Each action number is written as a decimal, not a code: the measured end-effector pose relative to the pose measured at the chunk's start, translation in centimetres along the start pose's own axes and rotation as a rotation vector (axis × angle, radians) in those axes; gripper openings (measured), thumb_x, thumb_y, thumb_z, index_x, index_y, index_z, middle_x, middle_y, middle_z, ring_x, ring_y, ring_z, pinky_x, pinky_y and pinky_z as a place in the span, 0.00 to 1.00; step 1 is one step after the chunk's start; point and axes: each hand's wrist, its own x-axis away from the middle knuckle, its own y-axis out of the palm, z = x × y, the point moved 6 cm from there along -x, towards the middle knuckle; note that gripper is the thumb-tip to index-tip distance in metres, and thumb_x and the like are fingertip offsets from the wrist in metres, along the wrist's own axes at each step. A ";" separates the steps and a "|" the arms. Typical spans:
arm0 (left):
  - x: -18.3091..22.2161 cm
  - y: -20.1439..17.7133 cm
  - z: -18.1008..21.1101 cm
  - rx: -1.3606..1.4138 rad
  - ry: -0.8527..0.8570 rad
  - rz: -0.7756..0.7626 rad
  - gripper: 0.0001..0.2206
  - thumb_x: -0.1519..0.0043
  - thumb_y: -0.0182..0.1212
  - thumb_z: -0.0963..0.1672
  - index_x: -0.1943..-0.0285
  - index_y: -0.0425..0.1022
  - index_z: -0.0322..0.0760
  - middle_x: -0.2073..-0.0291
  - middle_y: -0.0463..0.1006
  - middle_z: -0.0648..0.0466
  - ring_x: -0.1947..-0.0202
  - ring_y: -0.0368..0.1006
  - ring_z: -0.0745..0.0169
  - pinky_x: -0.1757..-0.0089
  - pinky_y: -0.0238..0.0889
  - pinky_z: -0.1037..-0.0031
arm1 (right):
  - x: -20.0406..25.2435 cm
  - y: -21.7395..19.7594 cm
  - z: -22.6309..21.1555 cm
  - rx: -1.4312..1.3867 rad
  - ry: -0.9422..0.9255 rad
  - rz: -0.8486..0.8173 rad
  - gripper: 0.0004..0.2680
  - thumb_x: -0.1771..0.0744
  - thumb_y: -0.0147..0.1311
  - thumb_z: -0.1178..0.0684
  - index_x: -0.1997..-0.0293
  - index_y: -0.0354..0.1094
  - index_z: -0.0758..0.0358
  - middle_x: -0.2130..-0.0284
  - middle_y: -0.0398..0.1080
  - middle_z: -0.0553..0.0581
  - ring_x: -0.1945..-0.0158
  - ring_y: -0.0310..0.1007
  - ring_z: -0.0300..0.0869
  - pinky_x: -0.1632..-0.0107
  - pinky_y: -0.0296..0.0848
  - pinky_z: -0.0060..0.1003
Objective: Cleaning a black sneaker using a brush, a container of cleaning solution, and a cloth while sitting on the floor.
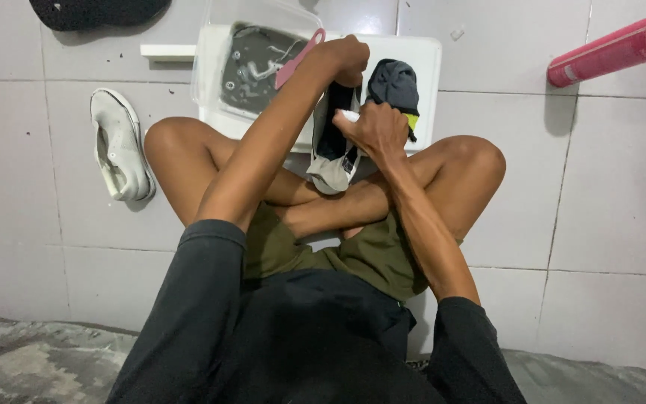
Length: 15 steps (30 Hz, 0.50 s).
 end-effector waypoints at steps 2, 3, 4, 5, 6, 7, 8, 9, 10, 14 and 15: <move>-0.2 0.3 0.0 -0.017 0.009 0.007 0.09 0.38 0.52 0.39 0.53 0.75 0.28 0.52 0.73 0.36 0.64 0.75 0.38 0.68 0.68 0.57 | 0.1 0.0 -0.1 -0.002 0.010 -0.005 0.26 0.37 0.51 0.28 0.86 0.58 0.63 0.89 0.61 0.56 0.83 0.64 0.52 0.77 0.57 0.51; -0.4 0.2 0.1 -0.037 0.018 0.017 0.11 0.38 0.52 0.39 0.50 0.75 0.26 0.50 0.74 0.34 0.60 0.76 0.35 0.67 0.70 0.55 | -0.1 -0.1 -0.1 -0.006 0.020 -0.005 0.25 0.37 0.50 0.29 0.86 0.59 0.64 0.88 0.63 0.57 0.82 0.67 0.54 0.76 0.58 0.51; -0.2 0.1 0.0 -0.038 0.016 0.020 0.11 0.38 0.52 0.39 0.50 0.75 0.26 0.50 0.74 0.34 0.60 0.76 0.35 0.67 0.70 0.55 | -0.1 -0.2 -0.1 -0.006 0.018 -0.003 0.25 0.37 0.50 0.29 0.86 0.59 0.64 0.88 0.63 0.57 0.82 0.67 0.54 0.76 0.58 0.51; 0.0 0.0 0.1 -0.008 0.025 0.012 0.08 0.39 0.51 0.38 0.56 0.74 0.27 0.54 0.73 0.37 0.67 0.73 0.39 0.70 0.65 0.58 | -0.2 -0.2 -0.2 0.003 0.015 -0.012 0.27 0.37 0.51 0.27 0.86 0.60 0.64 0.88 0.64 0.57 0.82 0.67 0.55 0.76 0.58 0.51; 0.3 0.2 0.1 0.023 0.033 0.002 0.06 0.39 0.49 0.37 0.62 0.72 0.27 0.57 0.72 0.39 0.74 0.70 0.44 0.74 0.60 0.62 | -0.1 -0.1 -0.2 0.013 0.012 -0.023 0.28 0.36 0.51 0.24 0.85 0.61 0.64 0.88 0.65 0.58 0.81 0.68 0.57 0.76 0.57 0.51; 0.1 0.3 -0.1 0.023 0.031 0.003 0.06 0.39 0.49 0.37 0.62 0.72 0.27 0.57 0.72 0.39 0.74 0.70 0.44 0.74 0.60 0.62 | -0.1 -0.1 -0.3 0.013 0.009 -0.022 0.28 0.36 0.51 0.24 0.85 0.61 0.64 0.88 0.65 0.58 0.81 0.68 0.57 0.76 0.57 0.51; -0.2 0.5 -0.2 0.016 0.034 0.009 0.06 0.40 0.50 0.38 0.61 0.72 0.27 0.58 0.72 0.39 0.73 0.70 0.43 0.74 0.61 0.60 | -0.1 -0.1 -0.3 0.009 0.017 -0.024 0.27 0.37 0.51 0.26 0.85 0.60 0.64 0.88 0.64 0.58 0.82 0.68 0.56 0.76 0.58 0.51; -0.4 0.6 -0.2 0.009 0.036 0.015 0.06 0.40 0.50 0.38 0.60 0.72 0.27 0.59 0.73 0.39 0.73 0.71 0.41 0.73 0.62 0.59 | -0.1 -0.1 -0.2 0.004 0.026 -0.026 0.26 0.37 0.51 0.27 0.85 0.60 0.64 0.89 0.64 0.57 0.82 0.68 0.56 0.76 0.60 0.51; 0.1 0.5 0.1 0.007 0.040 0.012 0.06 0.40 0.50 0.38 0.60 0.72 0.27 0.59 0.73 0.39 0.73 0.71 0.41 0.73 0.62 0.59 | 0.1 -0.1 -0.1 0.004 0.031 -0.026 0.26 0.37 0.51 0.27 0.85 0.60 0.64 0.89 0.64 0.57 0.82 0.68 0.56 0.76 0.60 0.51; -0.5 0.9 -0.2 0.008 0.046 0.012 0.04 0.44 0.51 0.35 0.71 0.66 0.30 0.63 0.69 0.41 0.75 0.66 0.45 0.74 0.59 0.62 | -0.1 -0.5 -0.4 0.003 0.011 -0.052 0.27 0.36 0.51 0.27 0.85 0.62 0.64 0.87 0.66 0.58 0.80 0.70 0.58 0.75 0.60 0.52; -1.2 1.6 -0.4 -0.010 0.055 0.024 0.08 0.48 0.51 0.33 0.76 0.60 0.33 0.71 0.65 0.45 0.80 0.61 0.51 0.76 0.54 0.66 | 0.1 -0.4 -0.4 0.011 -0.001 -0.094 0.27 0.36 0.50 0.25 0.85 0.63 0.64 0.86 0.68 0.59 0.80 0.70 0.59 0.75 0.60 0.53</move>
